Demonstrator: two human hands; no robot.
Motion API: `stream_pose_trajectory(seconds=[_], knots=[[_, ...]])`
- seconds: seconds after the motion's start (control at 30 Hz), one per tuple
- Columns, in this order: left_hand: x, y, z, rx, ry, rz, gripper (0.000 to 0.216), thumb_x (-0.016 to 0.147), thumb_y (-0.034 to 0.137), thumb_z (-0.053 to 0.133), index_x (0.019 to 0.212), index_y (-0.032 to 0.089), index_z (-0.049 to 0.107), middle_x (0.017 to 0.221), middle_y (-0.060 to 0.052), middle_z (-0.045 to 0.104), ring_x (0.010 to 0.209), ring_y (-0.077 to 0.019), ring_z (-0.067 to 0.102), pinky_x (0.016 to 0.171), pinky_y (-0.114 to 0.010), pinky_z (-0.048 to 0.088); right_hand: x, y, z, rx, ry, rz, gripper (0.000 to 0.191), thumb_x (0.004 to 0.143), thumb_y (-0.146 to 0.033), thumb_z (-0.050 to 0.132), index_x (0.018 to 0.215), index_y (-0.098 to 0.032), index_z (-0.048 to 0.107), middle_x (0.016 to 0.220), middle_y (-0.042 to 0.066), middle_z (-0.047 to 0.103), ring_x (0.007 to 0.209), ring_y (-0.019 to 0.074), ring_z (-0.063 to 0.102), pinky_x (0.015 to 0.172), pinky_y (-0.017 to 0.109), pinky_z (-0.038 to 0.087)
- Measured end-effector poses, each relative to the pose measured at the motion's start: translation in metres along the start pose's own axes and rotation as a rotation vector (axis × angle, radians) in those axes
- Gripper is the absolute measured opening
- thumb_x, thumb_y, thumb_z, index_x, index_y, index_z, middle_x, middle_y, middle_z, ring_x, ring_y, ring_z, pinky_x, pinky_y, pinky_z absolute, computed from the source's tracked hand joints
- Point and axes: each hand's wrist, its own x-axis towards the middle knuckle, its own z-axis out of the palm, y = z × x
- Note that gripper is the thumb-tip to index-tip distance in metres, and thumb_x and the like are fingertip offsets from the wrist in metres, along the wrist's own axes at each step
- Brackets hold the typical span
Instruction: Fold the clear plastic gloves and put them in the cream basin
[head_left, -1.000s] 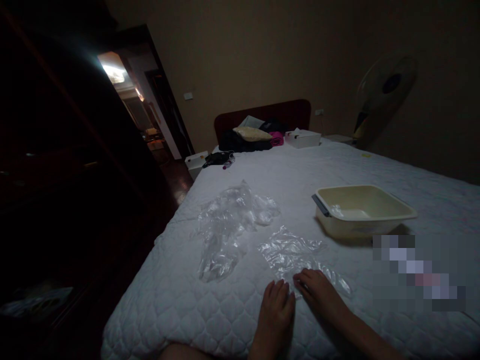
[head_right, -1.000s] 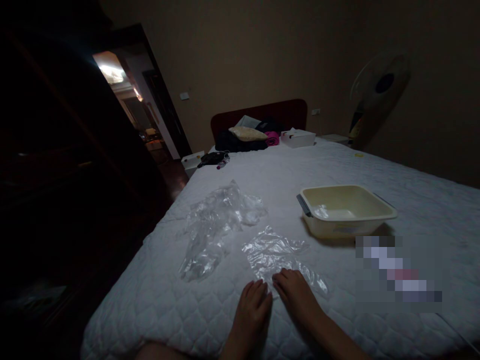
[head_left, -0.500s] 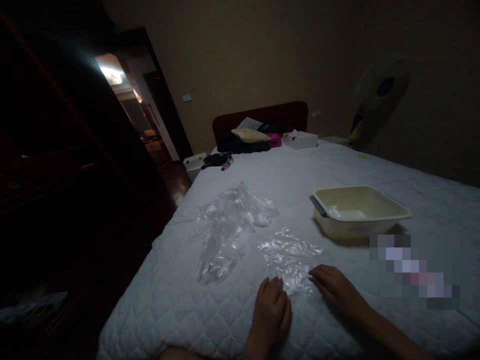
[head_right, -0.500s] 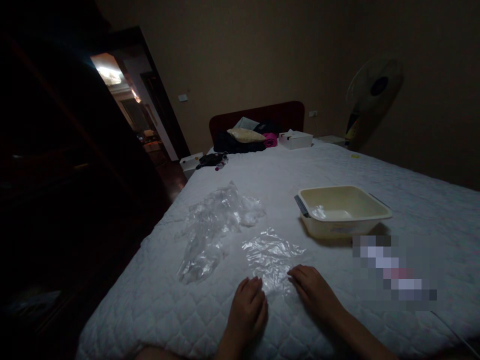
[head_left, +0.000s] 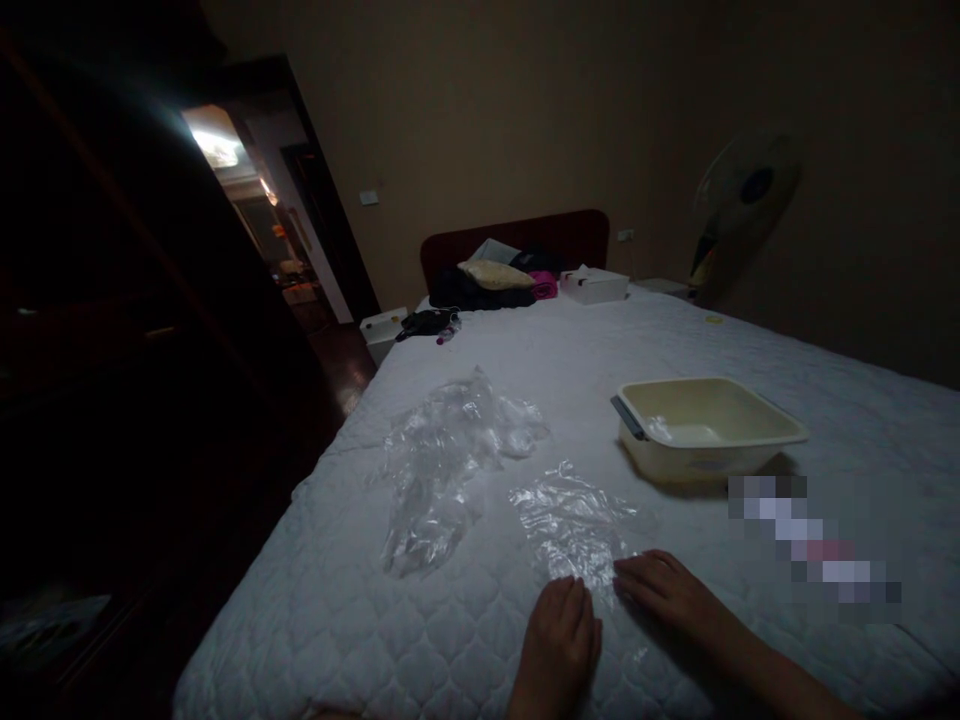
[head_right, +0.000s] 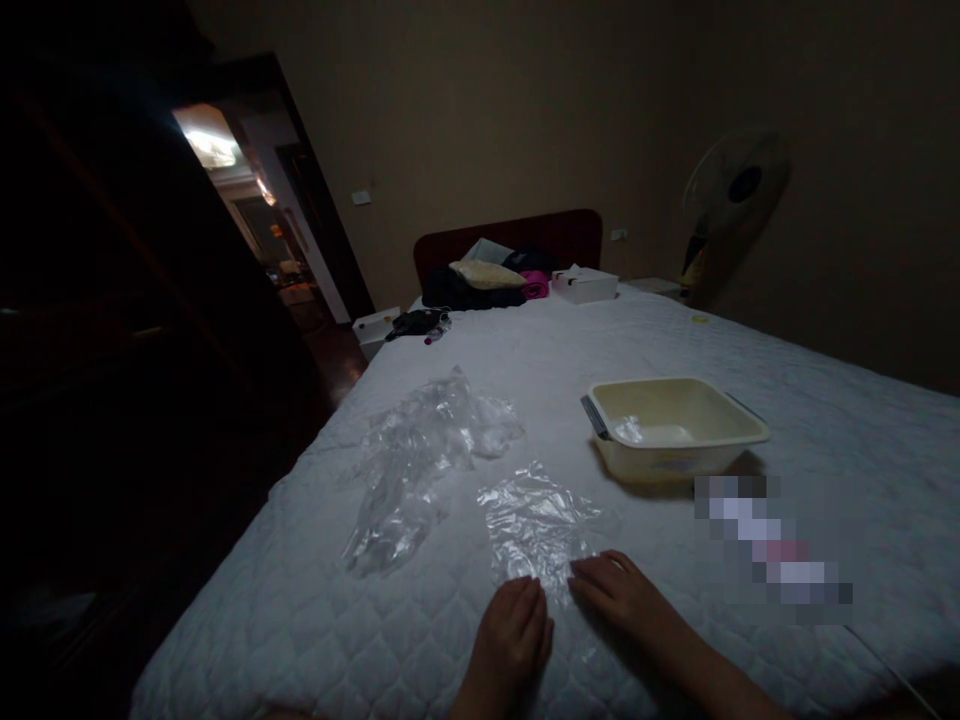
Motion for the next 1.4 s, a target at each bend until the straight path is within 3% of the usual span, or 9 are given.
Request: stream_pose_trajectory(seconds=[0.23, 0.4, 0.7, 0.87, 1.0, 1.27, 1.4], knots=[[-0.003, -0.002, 0.002, 0.002, 0.001, 0.002, 0.025, 0.084, 0.011, 0.042, 0.100, 0.014, 0.061, 0.097, -0.007, 0.066, 0.095, -0.0204, 0.061, 0.086, -0.036, 0.051, 0.007, -0.010, -0.004, 0.134, -0.097, 0.067, 0.020, 0.089, -0.018, 0.044, 0.101, -0.022, 0.060, 0.098, 0.006, 0.066, 0.090, 0.0169, 0.059, 0.086, 0.037, 0.042], [-0.004, -0.001, 0.000, 0.010, -0.067, -0.016, 0.024, 0.083, 0.012, 0.044, 0.101, 0.015, 0.060, 0.099, -0.006, 0.065, 0.096, -0.0200, 0.060, 0.088, -0.037, 0.049, 0.009, -0.015, -0.010, 0.223, -0.134, 0.129, 0.019, 0.086, -0.020, 0.046, 0.100, -0.022, 0.059, 0.100, 0.006, 0.064, 0.094, 0.0181, 0.056, 0.091, 0.039, 0.038], [-0.010, -0.007, 0.005, 0.032, -0.106, 0.047, 0.025, 0.085, 0.012, 0.041, 0.101, 0.016, 0.060, 0.105, -0.006, 0.064, 0.103, -0.0201, 0.057, 0.093, -0.037, 0.045, 0.025, -0.027, 0.015, 0.159, -0.074, 0.402, 0.017, 0.088, -0.024, 0.046, 0.076, -0.020, 0.057, 0.076, 0.002, 0.063, 0.075, 0.0174, 0.056, 0.076, 0.035, 0.037], [-0.013, -0.007, 0.007, 0.037, -0.125, 0.073, 0.024, 0.086, 0.012, 0.041, 0.102, 0.016, 0.059, 0.106, -0.007, 0.064, 0.106, -0.0200, 0.056, 0.095, -0.038, 0.043, 0.034, -0.027, 0.022, 0.122, -0.044, 0.534, 0.011, 0.083, -0.030, 0.056, 0.080, -0.019, 0.055, 0.071, 0.001, 0.061, 0.069, 0.0179, 0.057, 0.070, 0.032, 0.037], [-0.012, -0.006, 0.006, 0.056, -0.099, 0.090, 0.025, 0.086, 0.010, 0.041, 0.102, 0.015, 0.059, 0.104, -0.006, 0.065, 0.107, -0.0190, 0.056, 0.095, -0.037, 0.042, 0.037, -0.024, 0.023, 0.111, -0.049, 0.542, 0.014, 0.082, -0.032, 0.058, 0.077, -0.020, 0.053, 0.067, 0.000, 0.060, 0.066, 0.0180, 0.056, 0.067, 0.032, 0.037], [-0.005, -0.005, -0.004, 0.136, -0.017, 0.076, 0.027, 0.085, 0.011, 0.042, 0.107, 0.016, 0.058, 0.112, -0.009, 0.062, 0.111, -0.0210, 0.052, 0.092, -0.039, 0.043, 0.038, -0.028, 0.012, 0.265, -0.020, 0.566, 0.022, 0.087, -0.037, 0.047, 0.078, -0.020, 0.057, 0.074, 0.003, 0.063, 0.071, 0.0182, 0.059, 0.070, 0.032, 0.043], [-0.005, -0.005, -0.005, 0.157, -0.095, 0.111, 0.031, 0.086, 0.012, 0.043, 0.114, 0.018, 0.054, 0.118, -0.008, 0.058, 0.112, -0.0211, 0.051, 0.091, -0.039, 0.042, 0.031, -0.019, -0.003, 0.358, 0.010, 0.618, 0.022, 0.090, -0.033, 0.042, 0.083, -0.021, 0.059, 0.081, 0.004, 0.065, 0.076, 0.0171, 0.060, 0.071, 0.030, 0.048]])
